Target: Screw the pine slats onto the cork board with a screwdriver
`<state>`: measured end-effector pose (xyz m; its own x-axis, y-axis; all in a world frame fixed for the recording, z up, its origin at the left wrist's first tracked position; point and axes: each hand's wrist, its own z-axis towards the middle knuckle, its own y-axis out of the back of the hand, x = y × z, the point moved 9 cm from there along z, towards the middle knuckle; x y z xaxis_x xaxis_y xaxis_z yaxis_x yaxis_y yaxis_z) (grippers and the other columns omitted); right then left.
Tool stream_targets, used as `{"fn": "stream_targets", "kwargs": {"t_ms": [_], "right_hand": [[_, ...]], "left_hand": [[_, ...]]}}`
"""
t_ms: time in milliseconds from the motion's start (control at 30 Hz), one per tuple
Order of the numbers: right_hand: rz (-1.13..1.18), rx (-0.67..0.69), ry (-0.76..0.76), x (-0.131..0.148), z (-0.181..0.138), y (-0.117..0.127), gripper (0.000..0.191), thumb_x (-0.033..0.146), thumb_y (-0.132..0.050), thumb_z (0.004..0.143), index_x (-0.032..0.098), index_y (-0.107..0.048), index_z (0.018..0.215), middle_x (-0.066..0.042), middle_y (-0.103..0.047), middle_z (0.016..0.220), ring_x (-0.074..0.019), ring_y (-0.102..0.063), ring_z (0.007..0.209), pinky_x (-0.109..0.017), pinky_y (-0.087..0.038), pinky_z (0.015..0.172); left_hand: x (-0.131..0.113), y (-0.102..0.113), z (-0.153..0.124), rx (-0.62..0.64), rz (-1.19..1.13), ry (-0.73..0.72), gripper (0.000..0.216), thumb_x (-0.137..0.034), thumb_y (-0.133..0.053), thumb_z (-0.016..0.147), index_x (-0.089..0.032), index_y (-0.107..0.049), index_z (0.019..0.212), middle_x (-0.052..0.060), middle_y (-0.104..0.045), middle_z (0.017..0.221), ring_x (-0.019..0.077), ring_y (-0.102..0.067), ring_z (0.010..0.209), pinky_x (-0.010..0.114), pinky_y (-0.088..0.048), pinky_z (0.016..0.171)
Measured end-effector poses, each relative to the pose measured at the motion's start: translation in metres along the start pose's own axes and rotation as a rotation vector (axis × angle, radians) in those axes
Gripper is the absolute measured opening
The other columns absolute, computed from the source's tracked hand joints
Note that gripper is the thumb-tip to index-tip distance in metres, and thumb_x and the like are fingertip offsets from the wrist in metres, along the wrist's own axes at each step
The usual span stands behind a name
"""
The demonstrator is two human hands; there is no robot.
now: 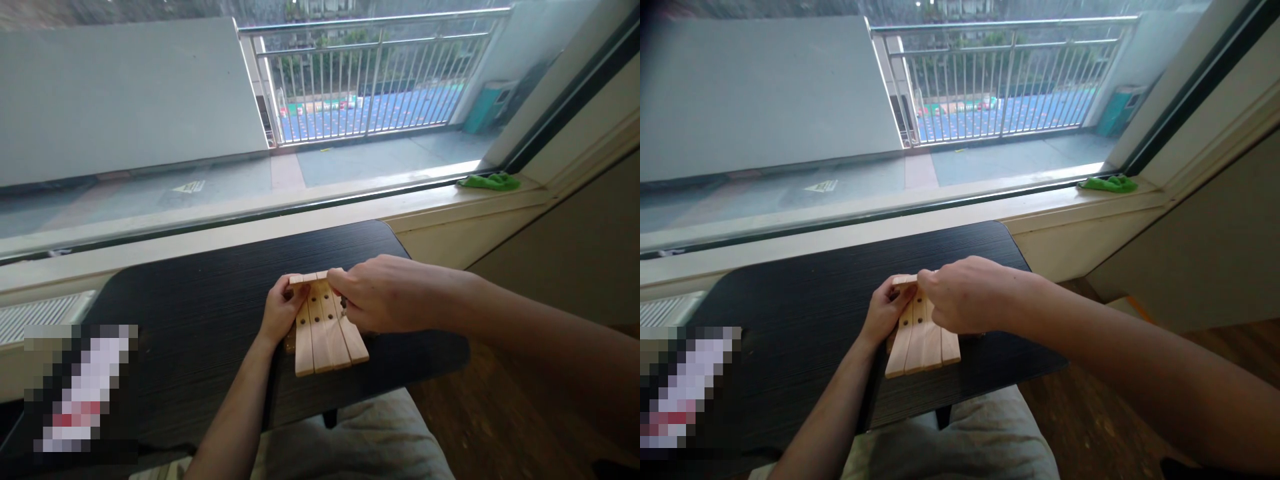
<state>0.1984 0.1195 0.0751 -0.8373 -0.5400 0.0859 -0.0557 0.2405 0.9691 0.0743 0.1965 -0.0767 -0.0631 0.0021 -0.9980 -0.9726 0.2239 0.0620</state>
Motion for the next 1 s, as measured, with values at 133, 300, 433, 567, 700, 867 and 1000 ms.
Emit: {"fn": "stream_targets", "kwargs": {"t_ms": [133,300,433,567,700,867,1000], "right_hand": [[-0.011,0.003,0.032,0.0028,-0.0011,-0.0004,0.022,0.021,-0.045,0.093,0.01,-0.059,0.107,-0.007,-0.067,0.067,-0.015,-0.055,0.051,-0.031,-0.019,0.049],[-0.036,0.025,0.029,0.0017,-0.0002,-0.0021,0.021,0.021,-0.046,0.094,0.011,-0.059,0.107,-0.008,-0.068,0.07,-0.0141,-0.053,0.051,-0.031,-0.019,0.048],[-0.062,0.052,0.043,0.0016,0.0011,-0.0034,0.02,0.017,-0.046,0.093,0.01,-0.058,0.108,-0.01,-0.071,0.08,-0.0145,-0.056,0.054,-0.031,-0.02,0.047],[-0.089,0.102,0.036,0.0011,0.0021,-0.0043,0.02,0.018,-0.048,0.094,0.009,-0.057,0.11,-0.011,-0.07,0.081,-0.0165,-0.061,0.06,-0.03,-0.021,0.047],[-0.102,0.096,-0.009,-0.0024,0.0026,-0.0026,0.021,0.023,-0.047,0.097,0.009,-0.058,0.108,-0.009,-0.068,0.071,-0.018,-0.063,0.061,-0.029,-0.022,0.047],[-0.094,0.066,-0.011,-0.003,0.0029,-0.0008,0.021,0.024,-0.049,0.097,0.009,-0.059,0.108,-0.009,-0.069,0.073,-0.0173,-0.064,0.063,-0.029,-0.023,0.049],[-0.082,0.101,-0.052,-0.0053,0.0057,0.0001,0.022,0.026,-0.051,0.098,0.01,-0.063,0.107,-0.011,-0.072,0.079,-0.0191,-0.066,0.07,-0.029,-0.025,0.05]], "left_hand": [[0.0013,0.0004,0.0005,-0.008,-0.011,0.005,0.047,-0.053,-0.08,0.067,-0.016,-0.065,0.093,0.004,-0.07,0.086,0.0192,-0.065,0.077,0.028,-0.052,0.068],[0.0004,0.0004,0.0006,-0.012,-0.003,0.007,0.048,-0.053,-0.081,0.066,-0.016,-0.065,0.092,0.005,-0.07,0.086,0.019,-0.065,0.077,0.028,-0.052,0.068],[-0.0015,0.0014,0.0009,-0.02,0.018,-0.01,0.046,-0.052,-0.081,0.067,-0.016,-0.065,0.09,0.003,-0.069,0.082,0.018,-0.064,0.074,0.027,-0.051,0.065],[-0.0012,0.0016,0.0014,-0.016,0.032,-0.024,0.044,-0.052,-0.079,0.069,-0.016,-0.065,0.09,0.003,-0.068,0.082,0.0181,-0.064,0.074,0.027,-0.051,0.066],[-0.0008,0.0013,0.0013,-0.015,0.034,-0.027,0.043,-0.052,-0.079,0.069,-0.016,-0.065,0.09,0.004,-0.068,0.084,0.0186,-0.064,0.076,0.027,-0.051,0.067],[-0.0014,0.0001,0.0011,-0.01,0.024,-0.025,0.043,-0.051,-0.079,0.07,-0.016,-0.065,0.091,0.003,-0.068,0.082,0.0184,-0.064,0.075,0.027,-0.052,0.065],[-0.001,-0.0002,0.0012,-0.006,0.027,-0.021,0.043,-0.05,-0.079,0.07,-0.015,-0.065,0.091,0.004,-0.068,0.084,0.018,-0.064,0.076,0.027,-0.051,0.066]]}}
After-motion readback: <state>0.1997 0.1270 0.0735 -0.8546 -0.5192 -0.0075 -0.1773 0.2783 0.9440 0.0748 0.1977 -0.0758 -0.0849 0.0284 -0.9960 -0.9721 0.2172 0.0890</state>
